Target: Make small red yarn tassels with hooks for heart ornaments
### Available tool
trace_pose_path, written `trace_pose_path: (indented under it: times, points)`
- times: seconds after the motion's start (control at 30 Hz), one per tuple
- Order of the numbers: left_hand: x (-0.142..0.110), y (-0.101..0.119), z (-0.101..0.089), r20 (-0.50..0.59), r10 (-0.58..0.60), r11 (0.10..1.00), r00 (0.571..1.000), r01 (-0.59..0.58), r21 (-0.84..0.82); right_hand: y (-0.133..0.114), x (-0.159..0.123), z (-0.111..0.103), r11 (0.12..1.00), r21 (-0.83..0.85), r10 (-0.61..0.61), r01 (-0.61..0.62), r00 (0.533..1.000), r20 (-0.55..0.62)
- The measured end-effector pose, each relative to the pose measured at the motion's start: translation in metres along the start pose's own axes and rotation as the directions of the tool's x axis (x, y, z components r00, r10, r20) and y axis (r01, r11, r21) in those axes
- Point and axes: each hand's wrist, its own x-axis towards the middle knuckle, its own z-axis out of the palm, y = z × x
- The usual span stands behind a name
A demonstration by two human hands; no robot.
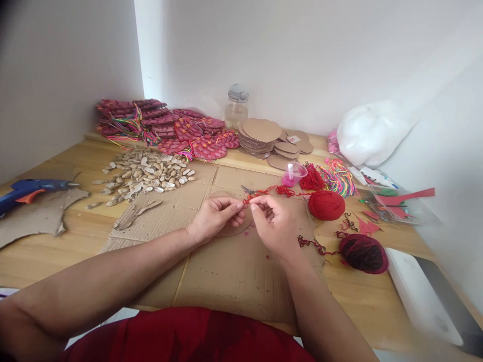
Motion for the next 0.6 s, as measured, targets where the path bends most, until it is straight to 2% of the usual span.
trace_pose_path:
  times: [0.07, 0.13, 0.23, 0.3, 0.37, 0.47, 0.6]
  points:
    - [-0.001, 0.002, -0.001, 0.051, -0.013, 1.000, 0.999, 0.013, 0.014, -0.002, 0.002, -0.005, 0.993, 0.113, -0.023, 0.019, 0.999, 0.033]
    - [-0.004, 0.006, -0.002, 0.127, -0.023, 0.999, 0.992, 0.018, 0.044, -0.003, 0.004, -0.009, 0.966, 0.259, -0.049, 0.002, 0.983, 0.177]
    - [-0.007, 0.014, -0.003, 0.204, -0.026, 0.994, 0.979, 0.004, 0.108, -0.001, 0.005, -0.009, 0.908, 0.405, -0.065, -0.110, 0.917, 0.394]
    - [-0.008, 0.018, -0.003, 0.217, -0.025, 0.990, 0.976, -0.007, 0.144, 0.001, 0.006, -0.009, 0.881, 0.433, -0.032, -0.190, 0.890, 0.455]
    - [-0.007, 0.019, -0.004, 0.204, -0.021, 0.985, 0.979, -0.014, 0.171, 0.003, 0.007, -0.008, 0.885, 0.403, 0.029, -0.233, 0.892, 0.450]
    - [-0.004, 0.019, -0.006, 0.192, -0.029, 0.976, 0.981, -0.013, 0.216, 0.004, 0.010, -0.009, 0.921, 0.307, 0.116, -0.239, 0.922, 0.370]
    - [-0.003, 0.019, -0.008, 0.228, -0.055, 0.968, 0.972, -0.004, 0.250, 0.001, 0.012, -0.012, 0.960, 0.222, 0.106, -0.172, 0.954, 0.281]
